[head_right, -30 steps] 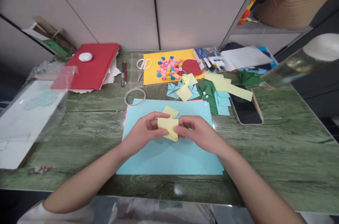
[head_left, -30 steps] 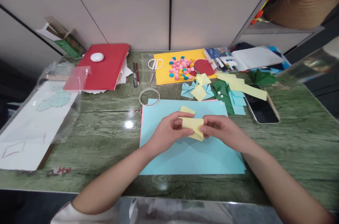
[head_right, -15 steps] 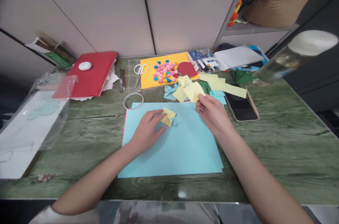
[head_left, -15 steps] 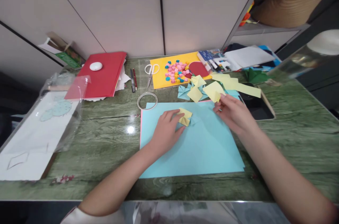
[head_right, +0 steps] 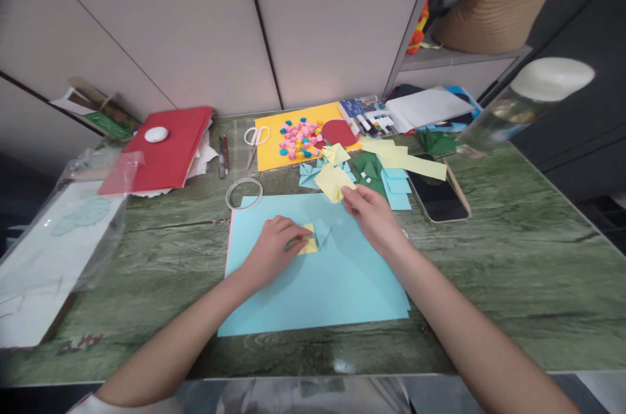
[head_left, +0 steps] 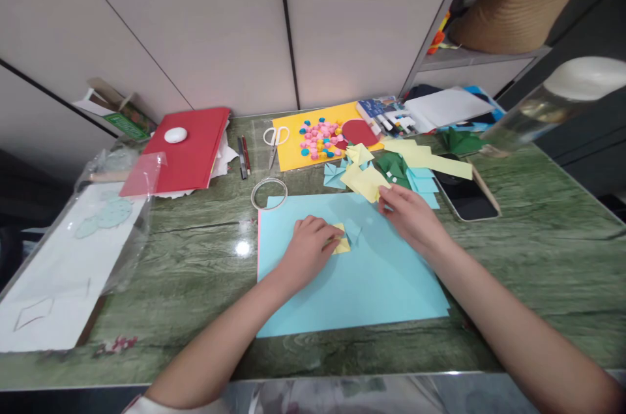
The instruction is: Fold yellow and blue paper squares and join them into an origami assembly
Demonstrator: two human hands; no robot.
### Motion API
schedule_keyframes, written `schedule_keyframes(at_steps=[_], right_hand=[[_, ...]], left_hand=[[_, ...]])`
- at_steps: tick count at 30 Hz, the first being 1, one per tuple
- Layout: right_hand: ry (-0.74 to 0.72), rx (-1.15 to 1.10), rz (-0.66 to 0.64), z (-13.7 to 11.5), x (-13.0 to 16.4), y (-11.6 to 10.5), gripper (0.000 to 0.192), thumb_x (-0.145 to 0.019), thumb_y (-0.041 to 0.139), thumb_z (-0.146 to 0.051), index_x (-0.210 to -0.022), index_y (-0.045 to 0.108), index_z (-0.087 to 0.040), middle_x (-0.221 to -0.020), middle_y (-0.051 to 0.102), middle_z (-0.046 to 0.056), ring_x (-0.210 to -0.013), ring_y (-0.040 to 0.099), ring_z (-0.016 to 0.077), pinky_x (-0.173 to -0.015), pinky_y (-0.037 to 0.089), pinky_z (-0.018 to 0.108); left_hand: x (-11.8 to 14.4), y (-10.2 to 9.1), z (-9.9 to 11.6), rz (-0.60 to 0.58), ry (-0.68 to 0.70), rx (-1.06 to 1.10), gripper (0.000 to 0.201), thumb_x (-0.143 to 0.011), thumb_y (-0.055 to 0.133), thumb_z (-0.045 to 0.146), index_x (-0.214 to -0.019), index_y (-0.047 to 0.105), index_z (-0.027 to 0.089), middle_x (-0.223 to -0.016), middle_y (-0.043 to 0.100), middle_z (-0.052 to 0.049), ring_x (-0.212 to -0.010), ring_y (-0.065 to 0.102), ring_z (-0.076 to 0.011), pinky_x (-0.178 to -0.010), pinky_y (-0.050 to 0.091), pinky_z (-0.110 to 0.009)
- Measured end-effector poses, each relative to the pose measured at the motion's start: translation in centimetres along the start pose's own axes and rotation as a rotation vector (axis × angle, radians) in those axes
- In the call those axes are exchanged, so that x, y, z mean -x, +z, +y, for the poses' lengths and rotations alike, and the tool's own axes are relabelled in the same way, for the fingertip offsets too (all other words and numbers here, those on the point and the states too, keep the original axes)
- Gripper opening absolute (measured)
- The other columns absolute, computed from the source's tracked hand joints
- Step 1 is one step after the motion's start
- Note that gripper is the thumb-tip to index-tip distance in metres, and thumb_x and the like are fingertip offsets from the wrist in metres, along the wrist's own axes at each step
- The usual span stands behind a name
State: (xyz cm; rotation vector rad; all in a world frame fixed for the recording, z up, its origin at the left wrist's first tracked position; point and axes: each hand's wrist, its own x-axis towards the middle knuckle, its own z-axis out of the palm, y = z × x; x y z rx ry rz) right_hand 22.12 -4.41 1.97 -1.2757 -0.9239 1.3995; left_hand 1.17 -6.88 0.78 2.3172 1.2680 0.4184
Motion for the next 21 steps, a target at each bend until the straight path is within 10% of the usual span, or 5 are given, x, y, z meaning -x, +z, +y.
schedule_keyframes(at_steps=[9,21], right_hand=[[0.033,-0.027,-0.035,0.7,0.0,0.4,0.027,-0.069,0.064,-0.045,-0.068,0.056,-0.019,-0.073,0.048,-0.001,-0.069,0.047,0.0117,-0.069,0.045,0.027],[0.027,-0.014,-0.066,0.4,0.2,0.3,0.026,-0.071,0.063,-0.043,-0.064,0.057,-0.019,-0.069,0.048,-0.002,-0.068,0.047,0.0116,-0.070,0.042,0.026]], left_hand=[[0.3,0.3,0.6,-0.068,0.196,-0.069,0.035,-0.083,0.043,0.010,-0.113,0.054,0.025,-0.126,0.052,-0.003,-0.118,0.036,-0.0228,-0.091,0.030,-0.040],[0.3,-0.9,1.6,-0.122,0.232,-0.094,0.028,-0.085,0.043,0.019,-0.110,0.054,0.020,-0.105,0.055,-0.010,-0.101,0.044,-0.0235,-0.083,0.035,-0.041]])
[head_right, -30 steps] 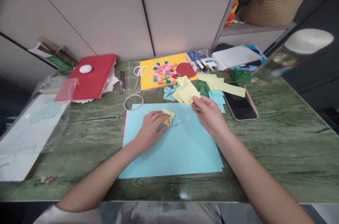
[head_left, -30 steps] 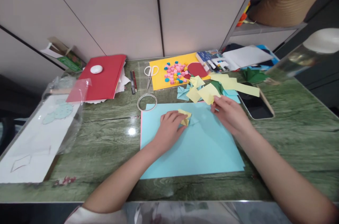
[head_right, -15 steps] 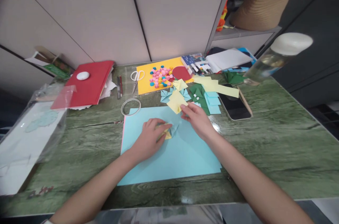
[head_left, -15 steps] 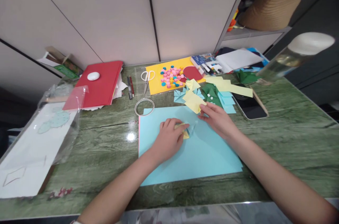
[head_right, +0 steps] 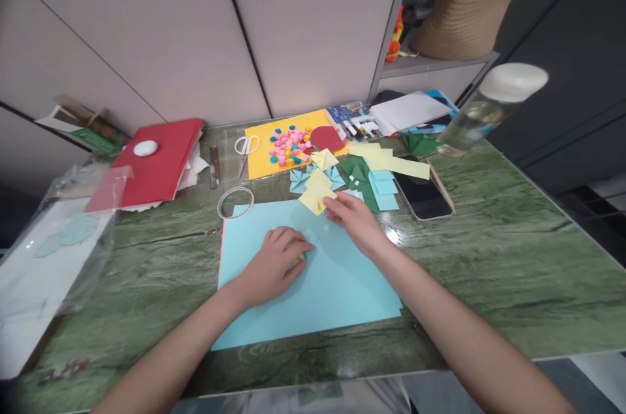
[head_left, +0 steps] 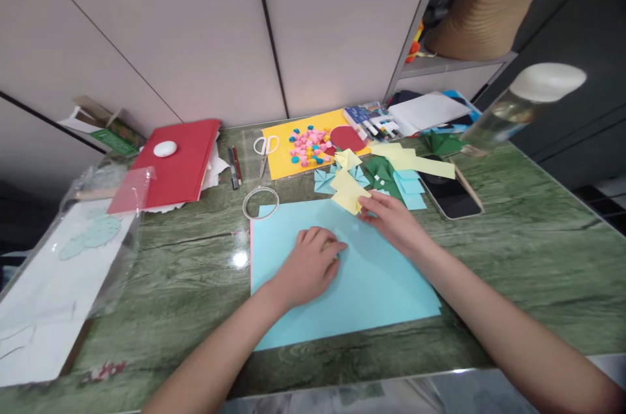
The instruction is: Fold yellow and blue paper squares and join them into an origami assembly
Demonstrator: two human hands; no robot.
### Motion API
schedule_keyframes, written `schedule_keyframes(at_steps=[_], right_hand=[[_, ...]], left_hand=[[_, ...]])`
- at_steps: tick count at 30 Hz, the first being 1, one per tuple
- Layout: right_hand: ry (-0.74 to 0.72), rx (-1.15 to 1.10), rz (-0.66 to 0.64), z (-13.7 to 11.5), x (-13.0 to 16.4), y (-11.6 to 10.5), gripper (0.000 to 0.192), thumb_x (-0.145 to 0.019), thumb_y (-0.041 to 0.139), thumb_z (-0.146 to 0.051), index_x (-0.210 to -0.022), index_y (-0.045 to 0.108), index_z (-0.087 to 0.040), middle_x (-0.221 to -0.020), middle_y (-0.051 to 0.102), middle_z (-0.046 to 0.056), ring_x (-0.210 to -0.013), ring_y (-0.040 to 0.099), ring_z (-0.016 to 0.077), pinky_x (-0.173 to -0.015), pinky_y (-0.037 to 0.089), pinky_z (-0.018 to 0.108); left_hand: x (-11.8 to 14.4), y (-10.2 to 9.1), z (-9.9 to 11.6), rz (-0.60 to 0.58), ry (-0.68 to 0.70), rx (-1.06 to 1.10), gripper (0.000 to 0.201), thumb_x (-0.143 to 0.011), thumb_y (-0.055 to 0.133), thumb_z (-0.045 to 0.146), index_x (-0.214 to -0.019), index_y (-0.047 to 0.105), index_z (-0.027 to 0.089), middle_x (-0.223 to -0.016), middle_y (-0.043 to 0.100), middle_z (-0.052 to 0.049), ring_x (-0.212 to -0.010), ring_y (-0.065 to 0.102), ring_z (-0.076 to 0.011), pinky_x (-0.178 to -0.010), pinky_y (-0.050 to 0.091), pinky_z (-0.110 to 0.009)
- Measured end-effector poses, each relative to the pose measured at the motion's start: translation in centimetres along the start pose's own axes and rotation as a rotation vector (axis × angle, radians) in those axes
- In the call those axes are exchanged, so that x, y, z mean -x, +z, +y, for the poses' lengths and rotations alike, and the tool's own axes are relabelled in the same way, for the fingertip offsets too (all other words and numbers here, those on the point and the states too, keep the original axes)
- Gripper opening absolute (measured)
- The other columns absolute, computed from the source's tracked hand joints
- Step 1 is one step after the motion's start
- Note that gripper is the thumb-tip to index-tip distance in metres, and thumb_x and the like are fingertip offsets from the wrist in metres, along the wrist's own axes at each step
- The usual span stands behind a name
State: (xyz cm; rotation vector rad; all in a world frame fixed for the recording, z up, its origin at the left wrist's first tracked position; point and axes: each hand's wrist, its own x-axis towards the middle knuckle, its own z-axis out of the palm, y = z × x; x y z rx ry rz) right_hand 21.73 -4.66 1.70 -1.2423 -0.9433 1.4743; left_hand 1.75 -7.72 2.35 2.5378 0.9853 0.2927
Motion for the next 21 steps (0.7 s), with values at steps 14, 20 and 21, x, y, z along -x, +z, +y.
schedule_keyframes(at_steps=[14,20,21], right_hand=[[-0.002,0.036,-0.025,0.10,-0.06,-0.03,0.022,-0.073,0.062,-0.041,-0.068,0.060,-0.019,-0.068,0.050,-0.001,-0.067,0.047,0.0122,-0.067,0.040,0.026],[-0.003,0.050,-0.033,0.20,-0.12,0.04,0.023,-0.072,0.062,-0.042,-0.070,0.060,-0.019,-0.068,0.050,-0.001,-0.068,0.047,0.0128,-0.067,0.040,0.026],[-0.003,0.053,-0.033,0.23,-0.13,0.04,0.024,-0.072,0.063,-0.042,-0.070,0.060,-0.019,-0.068,0.050,-0.001,-0.067,0.047,0.0130,-0.067,0.040,0.026]], left_hand=[[-0.02,-0.25,-0.32,-0.004,0.002,0.044,0.015,-0.087,0.043,0.023,-0.085,0.057,0.019,-0.102,0.061,-0.005,-0.107,0.043,-0.0211,-0.089,0.030,-0.039],[0.14,0.06,0.15,0.011,-0.060,-0.051,0.023,-0.080,0.046,0.013,-0.101,0.054,0.018,-0.096,0.057,-0.006,-0.099,0.044,-0.0223,-0.085,0.032,-0.039],[0.19,0.05,0.25,0.007,-0.068,-0.060,0.025,-0.079,0.047,0.013,-0.102,0.054,0.018,-0.096,0.056,-0.007,-0.099,0.044,-0.0227,-0.085,0.032,-0.040]])
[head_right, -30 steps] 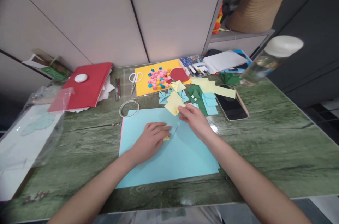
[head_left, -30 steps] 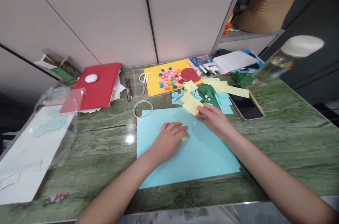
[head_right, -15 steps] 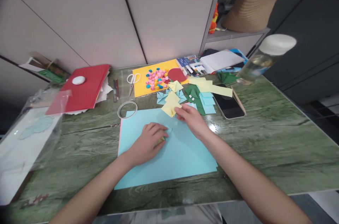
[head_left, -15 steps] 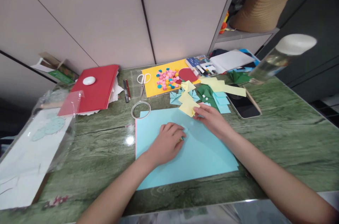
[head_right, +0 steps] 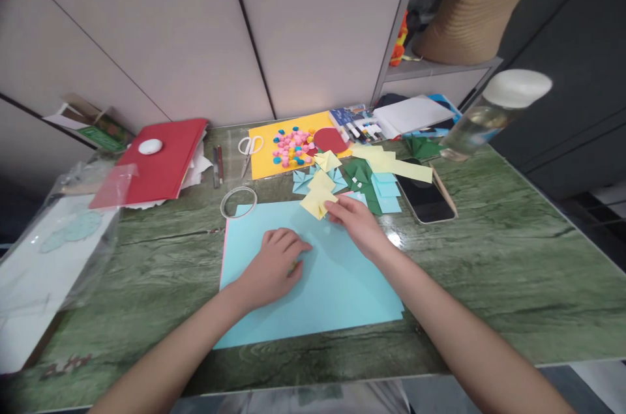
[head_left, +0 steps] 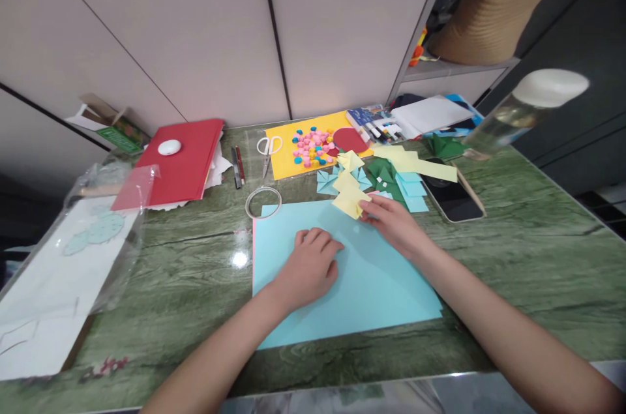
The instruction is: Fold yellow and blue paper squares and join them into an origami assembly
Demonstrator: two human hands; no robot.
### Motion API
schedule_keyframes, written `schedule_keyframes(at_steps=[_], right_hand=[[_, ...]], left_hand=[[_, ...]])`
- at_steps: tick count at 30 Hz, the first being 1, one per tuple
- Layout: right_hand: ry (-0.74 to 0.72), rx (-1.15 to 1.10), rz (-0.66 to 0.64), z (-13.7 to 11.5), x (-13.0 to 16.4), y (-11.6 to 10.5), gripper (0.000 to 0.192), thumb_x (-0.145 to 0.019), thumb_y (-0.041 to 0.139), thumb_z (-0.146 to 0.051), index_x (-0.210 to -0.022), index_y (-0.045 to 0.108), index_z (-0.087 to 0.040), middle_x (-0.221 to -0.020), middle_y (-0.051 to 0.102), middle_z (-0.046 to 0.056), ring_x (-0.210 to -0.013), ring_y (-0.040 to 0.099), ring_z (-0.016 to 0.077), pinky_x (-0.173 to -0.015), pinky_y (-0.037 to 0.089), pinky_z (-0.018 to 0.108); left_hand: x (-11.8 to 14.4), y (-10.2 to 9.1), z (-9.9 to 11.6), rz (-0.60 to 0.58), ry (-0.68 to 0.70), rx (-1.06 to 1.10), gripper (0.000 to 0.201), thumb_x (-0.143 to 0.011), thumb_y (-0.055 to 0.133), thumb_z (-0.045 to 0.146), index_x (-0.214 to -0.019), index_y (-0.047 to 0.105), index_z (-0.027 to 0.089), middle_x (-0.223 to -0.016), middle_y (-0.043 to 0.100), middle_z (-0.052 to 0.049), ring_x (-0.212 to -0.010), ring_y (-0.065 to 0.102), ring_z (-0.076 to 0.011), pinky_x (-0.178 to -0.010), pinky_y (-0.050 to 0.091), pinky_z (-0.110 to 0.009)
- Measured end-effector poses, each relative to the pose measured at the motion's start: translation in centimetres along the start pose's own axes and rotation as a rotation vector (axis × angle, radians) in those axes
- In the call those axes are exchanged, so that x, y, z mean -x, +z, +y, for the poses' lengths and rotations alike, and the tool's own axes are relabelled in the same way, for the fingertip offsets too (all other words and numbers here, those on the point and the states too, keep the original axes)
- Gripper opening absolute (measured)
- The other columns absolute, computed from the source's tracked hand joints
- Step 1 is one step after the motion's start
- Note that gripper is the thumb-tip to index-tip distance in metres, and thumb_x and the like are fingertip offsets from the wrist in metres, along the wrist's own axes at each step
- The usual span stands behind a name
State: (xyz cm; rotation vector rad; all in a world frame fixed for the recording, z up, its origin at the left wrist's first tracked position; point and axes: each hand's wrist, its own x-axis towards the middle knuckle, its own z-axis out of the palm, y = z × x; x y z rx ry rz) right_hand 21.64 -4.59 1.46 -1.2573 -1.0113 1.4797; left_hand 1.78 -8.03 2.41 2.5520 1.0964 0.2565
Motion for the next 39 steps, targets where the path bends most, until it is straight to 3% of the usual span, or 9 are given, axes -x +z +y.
schedule_keyframes(at_steps=[6,12,25,32,39], right_hand=[[-0.001,0.008,-0.003,0.3,-0.1,-0.1,0.025,-0.071,0.063,-0.042,-0.068,0.059,-0.018,-0.068,0.051,-0.001,-0.068,0.047,0.0128,-0.066,0.039,0.025],[-0.006,0.014,0.000,0.8,-0.3,-0.3,0.024,-0.072,0.062,-0.041,-0.066,0.058,-0.018,-0.068,0.051,-0.002,-0.067,0.046,0.0119,-0.064,0.038,0.024],[0.001,0.010,-0.007,0.9,-0.4,-0.3,0.024,-0.072,0.064,-0.040,-0.068,0.059,-0.017,-0.067,0.050,-0.001,-0.068,0.047,0.0123,-0.065,0.038,0.025],[0.010,-0.005,-0.012,0.8,-0.3,-0.3,0.022,-0.072,0.064,-0.039,-0.069,0.061,-0.017,-0.070,0.052,-0.001,-0.069,0.047,0.0125,-0.067,0.038,0.025],[0.037,-0.076,-0.030,0.6,-0.2,-0.2,0.017,-0.072,0.065,-0.035,-0.070,0.063,-0.018,-0.073,0.055,0.000,-0.070,0.048,0.0120,-0.068,0.039,0.025]], left_hand=[[0.2,-0.2,0.2,-0.017,-0.044,-0.003,0.016,-0.074,0.049,0.014,-0.089,0.053,0.017,-0.094,0.051,-0.006,-0.098,0.042,-0.0230,-0.083,0.032,-0.039],[0.5,-0.4,-0.2,-0.051,-0.070,0.067,0.013,-0.076,0.051,0.016,-0.089,0.051,0.018,-0.095,0.049,-0.005,-0.097,0.041,-0.0222,-0.081,0.034,-0.037],[0.3,0.3,-1.7,-0.032,-0.098,0.430,0.016,-0.068,0.067,0.017,-0.077,0.054,0.019,-0.093,0.047,-0.002,-0.091,0.045,-0.0179,-0.081,0.040,-0.032],[0.3,-1.3,-2.7,-0.138,-0.044,0.545,0.010,-0.070,0.063,0.022,-0.076,0.056,0.018,-0.093,0.049,-0.002,-0.082,0.051,-0.0143,-0.074,0.043,-0.028],[0.5,-2.5,-3.3,-0.215,0.036,0.493,0.008,-0.070,0.065,0.020,-0.075,0.058,0.018,-0.102,0.052,-0.005,-0.095,0.050,-0.0190,-0.080,0.041,-0.030]])
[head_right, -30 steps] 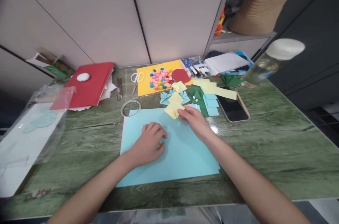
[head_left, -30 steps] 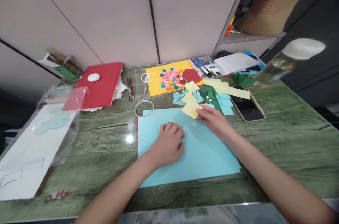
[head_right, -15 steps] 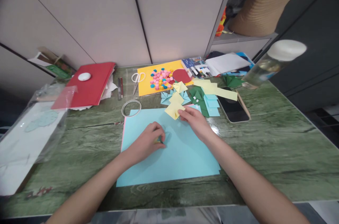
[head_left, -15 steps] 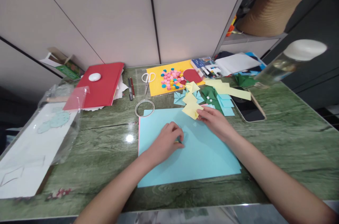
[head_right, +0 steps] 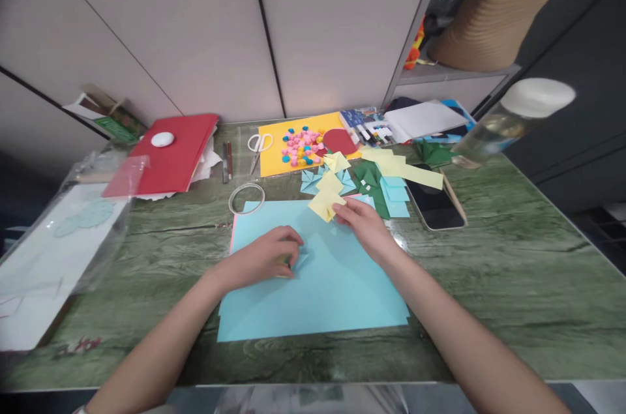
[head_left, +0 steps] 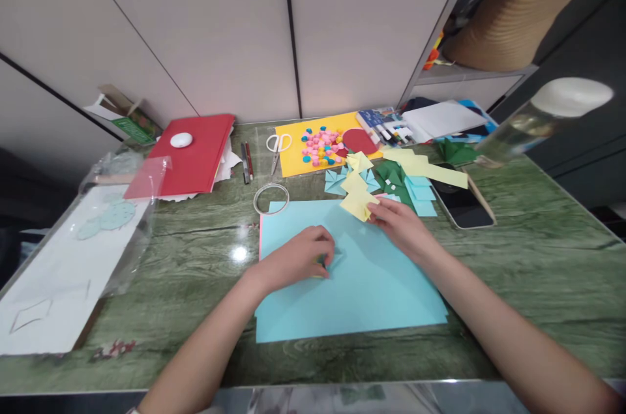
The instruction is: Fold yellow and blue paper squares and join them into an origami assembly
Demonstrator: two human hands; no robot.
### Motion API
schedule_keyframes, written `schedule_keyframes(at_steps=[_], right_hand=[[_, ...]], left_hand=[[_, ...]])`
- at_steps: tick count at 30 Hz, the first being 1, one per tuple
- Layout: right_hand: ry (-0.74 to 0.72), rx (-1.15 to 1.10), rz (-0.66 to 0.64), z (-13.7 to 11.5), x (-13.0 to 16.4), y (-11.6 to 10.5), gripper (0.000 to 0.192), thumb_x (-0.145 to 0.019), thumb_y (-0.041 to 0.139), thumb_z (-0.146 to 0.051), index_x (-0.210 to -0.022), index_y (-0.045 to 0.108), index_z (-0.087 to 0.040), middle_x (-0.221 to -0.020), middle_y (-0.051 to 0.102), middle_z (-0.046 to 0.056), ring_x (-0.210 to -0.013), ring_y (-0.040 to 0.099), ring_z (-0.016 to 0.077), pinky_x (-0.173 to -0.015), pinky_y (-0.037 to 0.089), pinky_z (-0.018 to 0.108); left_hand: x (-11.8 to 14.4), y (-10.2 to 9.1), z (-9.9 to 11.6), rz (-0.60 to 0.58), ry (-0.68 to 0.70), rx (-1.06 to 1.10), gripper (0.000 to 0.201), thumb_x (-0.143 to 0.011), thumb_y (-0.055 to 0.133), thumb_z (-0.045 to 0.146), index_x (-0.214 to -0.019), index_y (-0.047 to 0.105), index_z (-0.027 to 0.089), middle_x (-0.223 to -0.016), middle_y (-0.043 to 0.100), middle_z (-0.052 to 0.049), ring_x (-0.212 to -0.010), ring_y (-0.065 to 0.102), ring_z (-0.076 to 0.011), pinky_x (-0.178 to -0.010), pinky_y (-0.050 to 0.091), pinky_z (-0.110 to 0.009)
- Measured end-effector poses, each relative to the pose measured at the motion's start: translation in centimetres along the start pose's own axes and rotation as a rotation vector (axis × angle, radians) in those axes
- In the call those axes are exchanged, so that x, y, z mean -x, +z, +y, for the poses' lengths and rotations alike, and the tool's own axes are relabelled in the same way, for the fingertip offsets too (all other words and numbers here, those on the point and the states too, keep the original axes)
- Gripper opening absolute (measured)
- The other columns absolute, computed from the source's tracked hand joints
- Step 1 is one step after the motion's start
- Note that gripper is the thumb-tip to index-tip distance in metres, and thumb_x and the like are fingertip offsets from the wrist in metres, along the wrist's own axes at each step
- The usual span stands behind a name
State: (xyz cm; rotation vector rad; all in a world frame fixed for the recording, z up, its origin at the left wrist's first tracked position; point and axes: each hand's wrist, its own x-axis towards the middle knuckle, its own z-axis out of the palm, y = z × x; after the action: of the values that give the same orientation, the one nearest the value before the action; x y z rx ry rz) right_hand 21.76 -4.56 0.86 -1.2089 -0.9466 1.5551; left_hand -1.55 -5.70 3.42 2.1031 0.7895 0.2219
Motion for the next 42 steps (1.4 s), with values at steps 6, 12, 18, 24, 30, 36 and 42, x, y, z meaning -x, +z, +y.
schedule_keyframes(at_steps=[6,12,18,24,30,36,42], right_hand=[[0.056,-0.167,-0.136,-1.3,0.9,0.3,0.015,-0.073,0.063,-0.035,-0.084,0.065,-0.025,-0.086,0.061,0.001,-0.072,0.052,0.0127,-0.069,0.042,0.028],[0.106,-0.394,-0.235,-2.1,2.2,0.7,0.014,-0.067,0.069,-0.029,-0.080,0.067,-0.026,-0.078,0.063,0.000,-0.070,0.053,0.0131,-0.068,0.044,0.030],[0.097,-0.262,-0.220,-2.3,3.0,0.9,0.019,-0.065,0.067,-0.036,-0.082,0.067,-0.027,-0.079,0.065,0.001,-0.067,0.055,0.0156,-0.067,0.044,0.034],[0.110,-0.147,-0.151,-2.5,3.1,0.8,0.031,-0.060,0.069,-0.043,-0.085,0.067,-0.025,-0.084,0.067,0.005,-0.076,0.059,0.0206,-0.073,0.046,0.039],[0.066,-0.223,-0.112,-2.8,2.7,1.2,0.016,-0.069,0.066,-0.034,-0.084,0.066,-0.027,-0.083,0.064,0.001,-0.074,0.057,0.0149,-0.072,0.046,0.031],[-0.125,-0.073,0.065,-2.2,2.5,1.6,0.014,-0.077,0.060,-0.033,-0.069,0.058,-0.021,-0.063,0.052,-0.003,-0.057,0.046,0.0095,-0.060,0.041,0.025],[-0.275,0.083,0.242,-1.6,3.0,2.5,0.014,-0.081,0.056,-0.035,-0.075,0.050,-0.023,-0.051,0.049,-0.006,-0.047,0.043,0.0095,-0.051,0.036,0.024]], left_hand=[[-0.3,0.1,0.0,0.092,-0.010,0.041,0.010,-0.073,0.064,0.025,-0.073,0.057,0.017,-0.094,0.053,-0.004,-0.090,0.053,-0.0172,-0.079,0.042,-0.030],[-0.3,-0.6,0.5,0.185,0.011,0.388,0.018,-0.065,0.071,0.026,-0.063,0.056,0.016,-0.125,0.045,-0.007,-0.118,0.044,-0.0231,-0.096,0.037,-0.035],[0.2,-0.6,1.8,0.178,-0.043,0.590,0.018,-0.066,0.070,0.025,-0.064,0.056,0.015,-0.117,0.049,-0.009,-0.093,0.058,-0.0183,-0.068,0.046,-0.026],[0.1,-0.3,2.9,0.231,-0.075,0.462,0.013,-0.069,0.068,0.023,-0.063,0.059,0.016,-0.101,0.060,-0.005,-0.088,0.057,-0.0150,-0.061,0.040,-0.021],[0.0,0.4,2.6,0.340,-0.136,0.538,0.017,-0.070,0.068,0.026,-0.086,0.067,0.019,-0.090,0.062,-0.004,-0.081,0.057,-0.0149,-0.063,0.042,-0.023],[0.2,0.6,2.7,0.335,-0.148,0.587,0.018,-0.078,0.059,0.023,-0.093,0.069,0.022,-0.094,0.062,-0.004,-0.078,0.056,-0.0126,-0.063,0.043,-0.022],[-0.2,1.1,2.6,0.375,-0.206,0.655,0.014,-0.077,0.059,0.020,-0.087,0.069,0.019,-0.090,0.063,-0.004,-0.080,0.057,-0.0135,-0.068,0.044,-0.023]])
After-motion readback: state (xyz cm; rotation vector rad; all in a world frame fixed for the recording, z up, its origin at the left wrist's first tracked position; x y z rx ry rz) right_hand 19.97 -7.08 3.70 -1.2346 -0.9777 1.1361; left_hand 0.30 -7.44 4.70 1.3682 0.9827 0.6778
